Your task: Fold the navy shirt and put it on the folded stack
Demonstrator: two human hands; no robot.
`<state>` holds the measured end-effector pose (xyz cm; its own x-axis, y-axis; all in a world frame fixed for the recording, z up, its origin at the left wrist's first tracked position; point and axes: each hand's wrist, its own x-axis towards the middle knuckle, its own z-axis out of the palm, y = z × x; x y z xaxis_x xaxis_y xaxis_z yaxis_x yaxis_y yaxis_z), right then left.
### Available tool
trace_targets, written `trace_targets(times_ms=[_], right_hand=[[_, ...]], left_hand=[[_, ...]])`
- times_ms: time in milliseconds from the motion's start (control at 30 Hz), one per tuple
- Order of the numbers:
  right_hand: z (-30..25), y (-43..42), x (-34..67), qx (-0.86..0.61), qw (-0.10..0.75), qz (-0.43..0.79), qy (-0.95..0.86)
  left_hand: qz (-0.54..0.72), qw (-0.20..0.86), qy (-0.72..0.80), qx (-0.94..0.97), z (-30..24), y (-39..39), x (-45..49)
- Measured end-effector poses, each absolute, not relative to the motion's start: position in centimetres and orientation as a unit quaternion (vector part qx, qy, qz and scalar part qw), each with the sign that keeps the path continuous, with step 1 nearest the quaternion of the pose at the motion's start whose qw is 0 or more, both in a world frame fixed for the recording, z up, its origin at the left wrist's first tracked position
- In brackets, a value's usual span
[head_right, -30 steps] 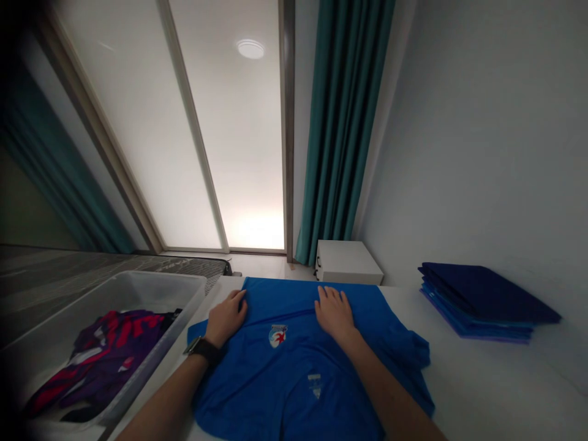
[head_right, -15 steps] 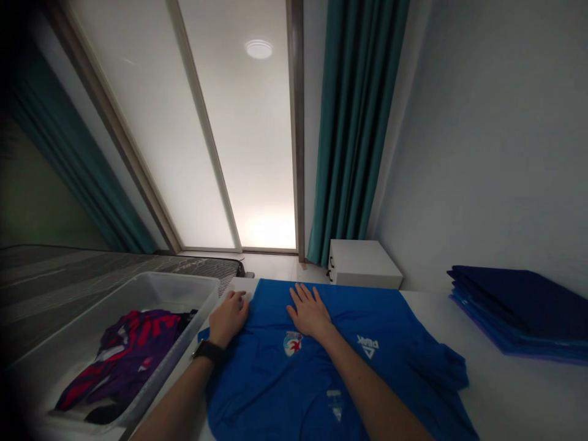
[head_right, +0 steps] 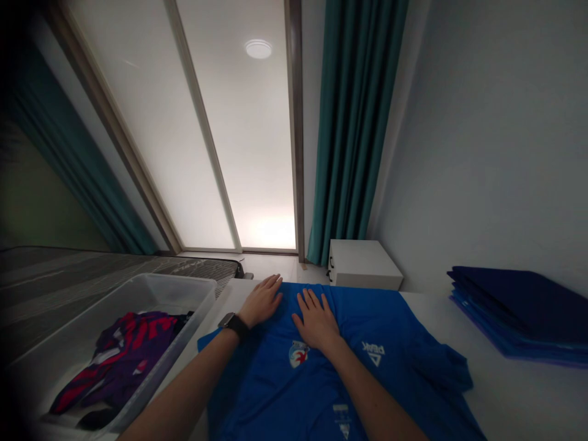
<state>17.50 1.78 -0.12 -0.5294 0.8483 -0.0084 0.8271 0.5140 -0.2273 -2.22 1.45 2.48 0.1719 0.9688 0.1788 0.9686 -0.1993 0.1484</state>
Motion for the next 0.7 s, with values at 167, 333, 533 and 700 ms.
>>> trace_targets(times_ms=[167,333,533,700], right_hand=[[1.5,2.6,18.6,-0.482,0.049,0.136,-0.864],[1.9,3.9,20.4,-0.519,0.052,0.125,-0.844],[0.5,5.1,23.2,-0.581,0.014,0.124,-0.804],[-0.8,5.7,26.0,-0.630,0.023,0.093,-0.771]], left_hand=[[0.089,0.015,0.669,0.738,0.1,2.0,0.2],[0.075,0.005,0.710,0.700,-0.9,2.0,-1.8],[0.055,0.015,0.731,0.680,-0.1,2.3,-4.9],[0.050,0.012,0.730,0.681,0.1,2.5,-5.7]])
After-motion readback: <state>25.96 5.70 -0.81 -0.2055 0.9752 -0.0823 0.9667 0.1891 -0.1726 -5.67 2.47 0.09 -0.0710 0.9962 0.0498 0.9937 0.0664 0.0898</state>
